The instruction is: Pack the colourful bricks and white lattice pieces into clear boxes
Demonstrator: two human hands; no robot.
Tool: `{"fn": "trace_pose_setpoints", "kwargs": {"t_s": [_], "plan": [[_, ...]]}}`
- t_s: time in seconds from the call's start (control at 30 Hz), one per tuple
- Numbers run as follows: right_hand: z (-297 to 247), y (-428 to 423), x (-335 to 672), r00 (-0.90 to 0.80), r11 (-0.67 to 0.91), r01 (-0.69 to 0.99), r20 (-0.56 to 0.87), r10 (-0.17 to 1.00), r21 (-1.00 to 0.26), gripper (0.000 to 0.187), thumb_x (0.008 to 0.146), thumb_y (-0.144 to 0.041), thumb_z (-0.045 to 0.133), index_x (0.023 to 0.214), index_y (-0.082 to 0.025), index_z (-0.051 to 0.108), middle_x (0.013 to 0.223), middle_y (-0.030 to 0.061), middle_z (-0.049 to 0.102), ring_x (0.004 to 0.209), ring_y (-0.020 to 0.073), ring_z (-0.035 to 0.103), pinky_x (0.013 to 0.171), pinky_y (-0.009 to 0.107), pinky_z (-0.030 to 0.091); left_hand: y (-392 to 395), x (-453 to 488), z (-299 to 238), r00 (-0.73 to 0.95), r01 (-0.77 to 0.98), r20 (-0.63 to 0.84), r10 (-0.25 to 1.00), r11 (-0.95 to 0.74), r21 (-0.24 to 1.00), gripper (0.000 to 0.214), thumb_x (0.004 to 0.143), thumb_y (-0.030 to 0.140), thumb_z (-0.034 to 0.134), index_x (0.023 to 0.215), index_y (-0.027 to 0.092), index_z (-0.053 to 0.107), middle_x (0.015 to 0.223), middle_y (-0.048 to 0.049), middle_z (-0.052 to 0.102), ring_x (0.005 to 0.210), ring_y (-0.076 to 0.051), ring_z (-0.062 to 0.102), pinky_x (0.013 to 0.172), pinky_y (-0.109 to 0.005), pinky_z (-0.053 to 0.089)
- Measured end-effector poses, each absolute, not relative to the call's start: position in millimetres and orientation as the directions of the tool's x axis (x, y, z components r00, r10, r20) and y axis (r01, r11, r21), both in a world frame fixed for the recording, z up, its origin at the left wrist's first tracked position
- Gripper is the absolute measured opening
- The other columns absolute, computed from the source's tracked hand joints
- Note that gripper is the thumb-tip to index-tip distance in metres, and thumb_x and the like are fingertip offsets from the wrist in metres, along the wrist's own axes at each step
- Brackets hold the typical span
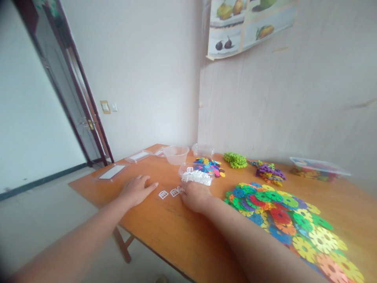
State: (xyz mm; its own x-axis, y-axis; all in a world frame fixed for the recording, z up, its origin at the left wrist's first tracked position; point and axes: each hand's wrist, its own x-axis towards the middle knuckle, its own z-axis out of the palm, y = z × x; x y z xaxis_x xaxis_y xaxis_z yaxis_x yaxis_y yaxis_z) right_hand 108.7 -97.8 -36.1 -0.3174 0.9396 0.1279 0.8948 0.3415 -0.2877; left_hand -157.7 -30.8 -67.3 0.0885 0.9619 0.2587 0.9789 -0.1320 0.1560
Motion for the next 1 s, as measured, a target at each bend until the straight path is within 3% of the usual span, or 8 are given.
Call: {"fn": "trace_pose_setpoints", "kwargs": {"t_s": [0.17, 0.37, 0.6, 0.7, 0.8, 0.9, 1.0], "plan": [[-37.5, -93.2, 105.4, -0.273, 0.287, 0.923, 0.089, 0.958, -0.257, 0.035, 0.091, -0.039, 0.048, 0.111, -0.020, 0.069, 0.111, 0.0146, 0.070, 0.099, 0.0291, 0.064, 0.077, 0.036, 0.044, -28.6, -158.6, -70.4, 0.103, 0.979, 0.281, 0.954, -0.147, 0.142, 0.072, 0.083, 0.074, 0.037, 0.126, 0.022, 0.060, 0.131, -0.0134, 0.060, 0.123, -0.031, 0.054, 0.101, -0.041, 0.039], [-41.5, -87.9, 112.6, -0.235, 0.247, 0.929, 0.077, 0.969, -0.274, 0.027, 0.084, -0.040, 0.059, 0.098, -0.021, 0.071, 0.094, 0.0093, 0.073, 0.080, 0.0227, 0.064, 0.061, 0.028, 0.039, -30.1, -158.1, -68.8, 0.101, 0.979, 0.272, 0.957, -0.144, 0.144, 0.072, 0.083, 0.074, 0.037, 0.127, 0.022, 0.059, 0.131, -0.0133, 0.061, 0.122, -0.031, 0.055, 0.100, -0.041, 0.040], [-24.7, -96.3, 113.8, -0.257, 0.302, 0.920, 0.194, 0.947, -0.251, 0.027, 0.092, -0.032, 0.046, 0.086, -0.020, 0.069, 0.088, 0.0089, 0.071, 0.077, 0.0199, 0.061, 0.062, 0.028, 0.034, -28.8, -158.6, -69.9, 0.099, 0.981, 0.279, 0.955, -0.141, 0.134, 0.071, 0.084, 0.075, 0.036, 0.125, 0.023, 0.059, 0.129, -0.0128, 0.062, 0.121, -0.031, 0.056, 0.101, -0.040, 0.040], [-17.3, -91.3, 121.4, -0.198, 0.314, 0.895, 0.347, 0.917, -0.318, 0.029, 0.096, -0.033, 0.041, 0.086, -0.020, 0.065, 0.083, 0.0067, 0.069, 0.074, 0.0178, 0.059, 0.062, 0.027, 0.033, -28.6, -158.7, -70.2, 0.107, 0.980, 0.282, 0.954, -0.149, 0.133, 0.070, 0.084, 0.075, 0.035, 0.123, 0.023, 0.060, 0.127, -0.0128, 0.062, 0.119, -0.031, 0.057, 0.099, -0.041, 0.040], [-15.7, -80.9, 135.0, -0.054, 0.341, 0.813, 0.522, 0.851, -0.472, 0.026, 0.096, -0.035, 0.042, 0.091, -0.020, 0.064, 0.077, 0.0035, 0.067, 0.070, 0.0167, 0.059, 0.062, 0.026, 0.035, -29.2, -158.4, -69.8, 0.110, 0.979, 0.285, 0.952, -0.153, 0.134, 0.070, 0.083, 0.075, 0.035, 0.122, 0.023, 0.061, 0.125, -0.0126, 0.063, 0.117, -0.031, 0.057, 0.097, -0.041, 0.041], [-18.5, -73.3, 146.6, 0.099, 0.325, 0.728, 0.562, 0.821, -0.603, 0.029, 0.094, -0.035, 0.044, 0.112, -0.020, 0.061, 0.075, 0.0014, 0.066, 0.069, 0.0173, 0.060, 0.062, 0.026, 0.037, -29.6, -158.3, -69.8, 0.111, 0.978, 0.291, 0.950, -0.157, 0.139, 0.070, 0.083, 0.075, 0.035, 0.122, 0.023, 0.060, 0.125, -0.0123, 0.063, 0.117, -0.032, 0.058, 0.096, -0.042, 0.042], [-22.9, -74.2, 147.5, 0.081, 0.324, 0.739, 0.555, 0.828, -0.591, 0.028, 0.093, -0.035, 0.046, 0.112, -0.020, 0.061, 0.073, 0.0006, 0.064, 0.067, 0.0167, 0.058, 0.061, 0.026, 0.037, -29.8, -158.4, -69.7, 0.113, 0.978, 0.287, 0.951, -0.158, 0.137, 0.070, 0.083, 0.075, 0.035, 0.121, 0.023, 0.061, 0.125, -0.0124, 0.063, 0.117, -0.031, 0.058, 0.096, -0.042, 0.042]]}}
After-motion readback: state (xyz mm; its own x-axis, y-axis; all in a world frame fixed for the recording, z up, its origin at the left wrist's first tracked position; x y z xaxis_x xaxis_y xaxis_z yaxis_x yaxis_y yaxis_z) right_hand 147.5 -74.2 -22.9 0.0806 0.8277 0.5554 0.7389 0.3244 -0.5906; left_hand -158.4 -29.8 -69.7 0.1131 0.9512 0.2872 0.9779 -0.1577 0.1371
